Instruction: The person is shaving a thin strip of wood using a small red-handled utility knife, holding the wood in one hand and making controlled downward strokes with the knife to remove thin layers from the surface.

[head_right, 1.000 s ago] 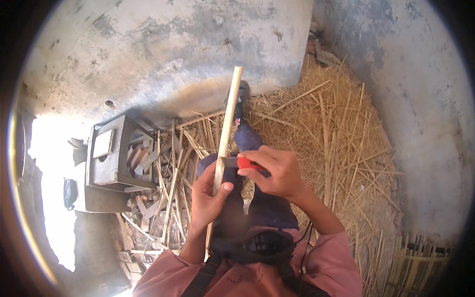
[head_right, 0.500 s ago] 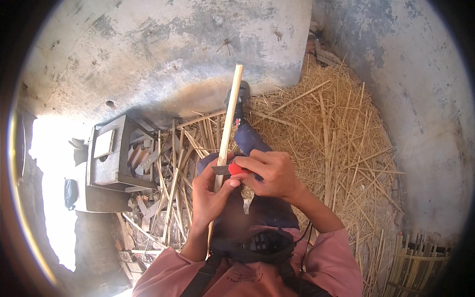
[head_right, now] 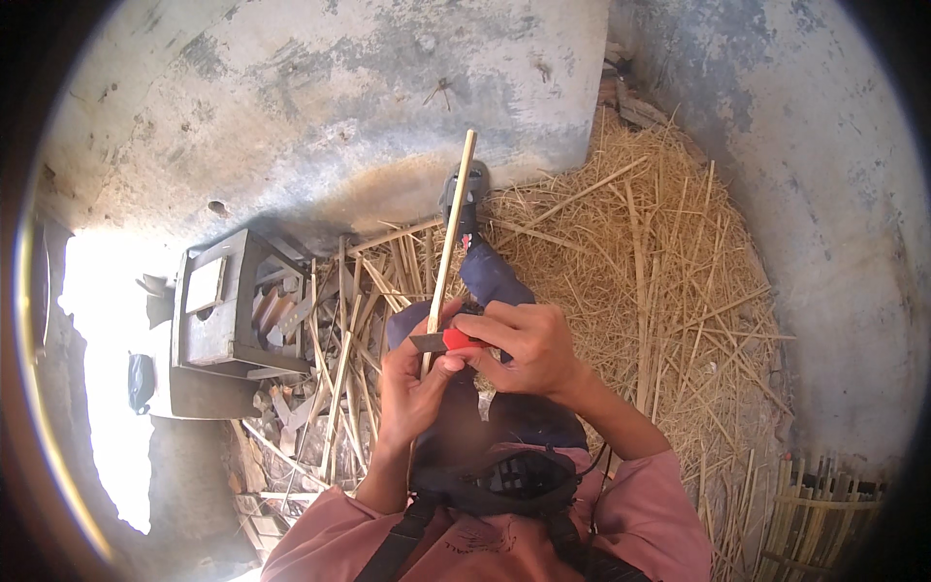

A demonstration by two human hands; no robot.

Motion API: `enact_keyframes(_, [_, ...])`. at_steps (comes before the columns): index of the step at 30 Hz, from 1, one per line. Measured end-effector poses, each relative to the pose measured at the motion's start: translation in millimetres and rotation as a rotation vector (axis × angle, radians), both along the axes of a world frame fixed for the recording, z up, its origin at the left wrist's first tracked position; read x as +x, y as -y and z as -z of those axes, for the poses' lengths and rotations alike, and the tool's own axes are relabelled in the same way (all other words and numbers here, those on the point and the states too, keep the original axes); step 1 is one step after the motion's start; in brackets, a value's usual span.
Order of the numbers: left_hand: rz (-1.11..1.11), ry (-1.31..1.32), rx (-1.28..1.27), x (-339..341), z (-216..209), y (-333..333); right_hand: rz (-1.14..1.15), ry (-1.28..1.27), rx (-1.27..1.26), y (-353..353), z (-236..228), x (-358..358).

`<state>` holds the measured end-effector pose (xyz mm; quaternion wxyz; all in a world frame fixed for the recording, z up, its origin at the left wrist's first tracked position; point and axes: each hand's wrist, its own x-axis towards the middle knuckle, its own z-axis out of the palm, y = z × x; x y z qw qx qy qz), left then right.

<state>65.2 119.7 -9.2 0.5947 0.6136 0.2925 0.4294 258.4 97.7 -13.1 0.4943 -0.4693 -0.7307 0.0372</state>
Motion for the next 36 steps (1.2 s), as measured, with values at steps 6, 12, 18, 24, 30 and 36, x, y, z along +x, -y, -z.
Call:
enact_keyframes(6, [-0.018, -0.057, -0.021, -3, 4, 2, 0.094, 0.077, 0.009, 5, 0, -5])
enact_keyframes(12, [-0.122, -0.087, -0.095, 5, -7, 8, 0.184, 0.116, 0.062, 7, 1, -12])
enact_keyframes(18, [-0.141, -0.131, -0.055, 2, -6, 8, 0.204, 0.109, 0.071, 7, -4, -18])
enact_keyframes(24, [-0.194, -0.185, -0.018, 6, -12, 9, 0.211, 0.128, 0.049, 7, -8, -17])
enact_keyframes(30, [-0.152, -0.26, -0.004, 0, -16, 9, 0.17, 0.075, 0.002, 7, -11, -14])
enact_keyframes(36, [-0.018, -0.273, 0.038, -12, -13, -3, 0.014, -0.019, -0.145, 6, -17, -6])
